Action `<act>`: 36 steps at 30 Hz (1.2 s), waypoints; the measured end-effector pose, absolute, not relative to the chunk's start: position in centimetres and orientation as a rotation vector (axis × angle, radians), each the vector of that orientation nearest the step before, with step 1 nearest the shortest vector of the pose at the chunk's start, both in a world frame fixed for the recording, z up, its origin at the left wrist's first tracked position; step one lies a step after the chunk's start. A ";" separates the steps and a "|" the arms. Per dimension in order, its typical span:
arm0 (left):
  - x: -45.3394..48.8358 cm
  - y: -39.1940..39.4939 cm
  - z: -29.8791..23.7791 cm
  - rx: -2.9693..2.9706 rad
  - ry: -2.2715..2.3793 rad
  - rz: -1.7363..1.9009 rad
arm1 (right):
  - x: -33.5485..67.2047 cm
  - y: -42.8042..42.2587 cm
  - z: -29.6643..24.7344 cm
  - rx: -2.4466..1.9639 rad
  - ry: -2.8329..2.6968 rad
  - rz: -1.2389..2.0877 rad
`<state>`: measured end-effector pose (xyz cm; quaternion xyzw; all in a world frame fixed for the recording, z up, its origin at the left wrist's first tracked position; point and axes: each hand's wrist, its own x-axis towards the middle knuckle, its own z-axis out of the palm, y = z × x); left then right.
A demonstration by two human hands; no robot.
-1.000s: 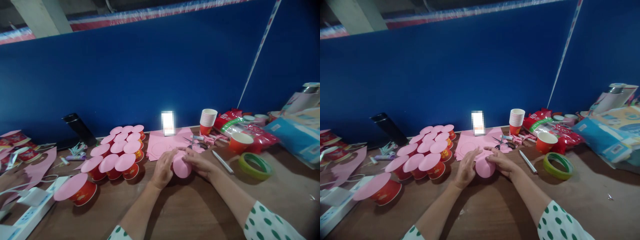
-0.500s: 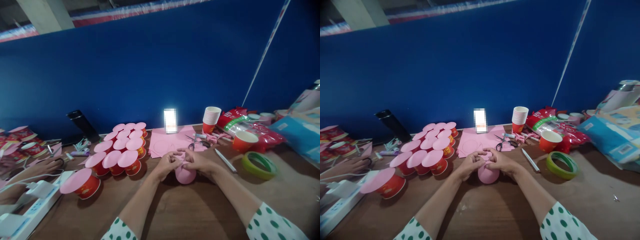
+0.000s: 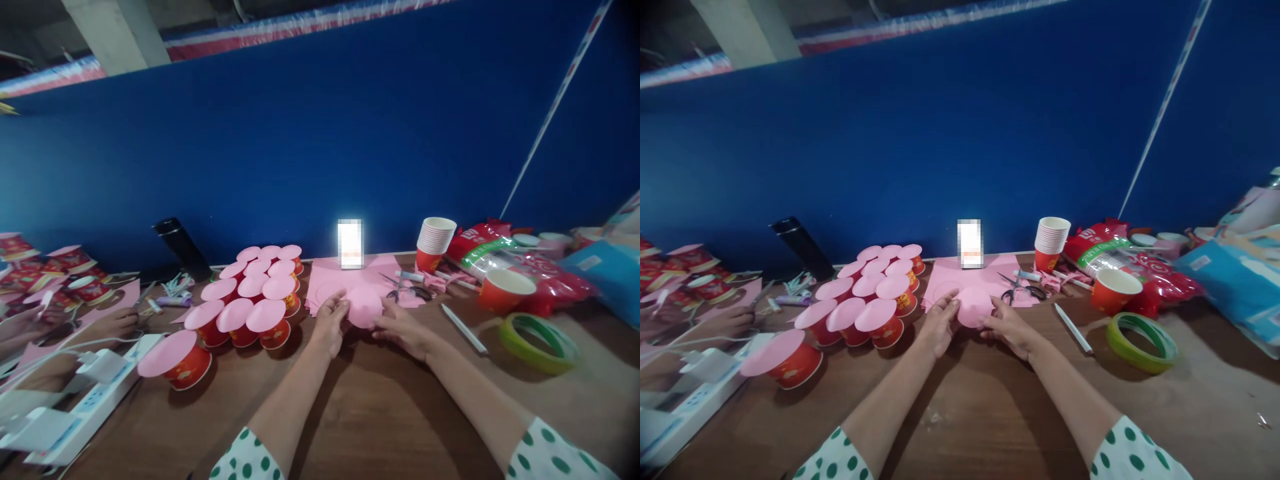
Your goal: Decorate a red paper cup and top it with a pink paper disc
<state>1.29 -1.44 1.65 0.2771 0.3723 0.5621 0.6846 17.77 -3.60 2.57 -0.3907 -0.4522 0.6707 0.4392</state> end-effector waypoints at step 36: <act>1.7 -2.7 2.3 0.750 0.775 0.985 | 17.6 -2.6 1.1 -1.043 -1.028 1.538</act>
